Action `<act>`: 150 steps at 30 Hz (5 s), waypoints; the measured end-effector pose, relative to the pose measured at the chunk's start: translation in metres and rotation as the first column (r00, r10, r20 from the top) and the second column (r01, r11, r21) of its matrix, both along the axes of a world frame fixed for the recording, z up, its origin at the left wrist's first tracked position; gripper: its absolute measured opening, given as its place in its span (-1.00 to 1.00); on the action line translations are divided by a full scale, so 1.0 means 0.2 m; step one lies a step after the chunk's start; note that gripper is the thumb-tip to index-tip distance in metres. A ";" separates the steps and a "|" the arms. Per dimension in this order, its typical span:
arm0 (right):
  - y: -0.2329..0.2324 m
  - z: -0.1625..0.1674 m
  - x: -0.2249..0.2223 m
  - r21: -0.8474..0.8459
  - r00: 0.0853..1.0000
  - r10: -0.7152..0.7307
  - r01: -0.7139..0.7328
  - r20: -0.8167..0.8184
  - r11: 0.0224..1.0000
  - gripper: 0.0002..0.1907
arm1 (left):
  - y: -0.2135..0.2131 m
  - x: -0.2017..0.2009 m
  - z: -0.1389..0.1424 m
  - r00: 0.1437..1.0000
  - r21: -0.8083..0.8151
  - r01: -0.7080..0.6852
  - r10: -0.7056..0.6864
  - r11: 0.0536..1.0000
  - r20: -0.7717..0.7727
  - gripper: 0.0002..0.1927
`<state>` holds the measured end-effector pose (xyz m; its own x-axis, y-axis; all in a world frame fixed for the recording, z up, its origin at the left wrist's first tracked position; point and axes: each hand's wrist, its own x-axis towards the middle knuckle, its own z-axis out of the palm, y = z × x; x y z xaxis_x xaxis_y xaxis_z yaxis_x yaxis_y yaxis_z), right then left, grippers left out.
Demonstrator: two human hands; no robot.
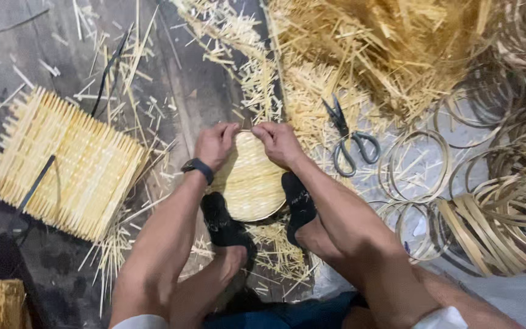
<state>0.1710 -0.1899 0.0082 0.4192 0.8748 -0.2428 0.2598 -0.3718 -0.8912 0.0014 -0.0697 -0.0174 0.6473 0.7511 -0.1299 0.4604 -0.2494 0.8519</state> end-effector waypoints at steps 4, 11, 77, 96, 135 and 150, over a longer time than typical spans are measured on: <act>-0.04 0.04 -0.01 -0.101 0.999 -0.004 0.008 0.038 0.995 -0.71 | 0.03 0.00 0.00 0.999 -0.237 -0.048 0.042 0.970 -0.030 -0.62; -0.11 0.15 -0.04 -0.172 0.989 0.087 -0.066 0.120 0.983 -0.38 | 0.00 0.01 0.04 0.994 -0.343 -0.105 0.085 0.934 -0.072 -0.64; -0.67 0.32 -0.08 -0.515 0.969 -0.068 -0.067 -0.239 0.855 -0.49 | -0.56 -0.08 0.14 0.932 0.359 0.186 -0.049 0.914 -0.359 0.18; -0.76 -0.09 0.35 -0.485 0.617 0.433 -0.093 0.657 0.869 -0.59 | -0.74 0.02 0.16 0.914 0.336 -0.059 0.186 0.940 -0.360 0.21; -0.61 -0.17 0.48 -0.540 0.379 0.552 -0.149 0.743 0.828 -0.53 | -0.76 0.08 0.24 0.898 0.300 0.188 -0.040 0.935 -0.438 -0.04; -0.51 -0.09 0.50 -0.602 0.435 0.631 -0.222 0.643 0.767 -0.59 | -0.55 -0.03 0.30 0.727 0.250 0.668 -0.542 0.701 -0.422 0.03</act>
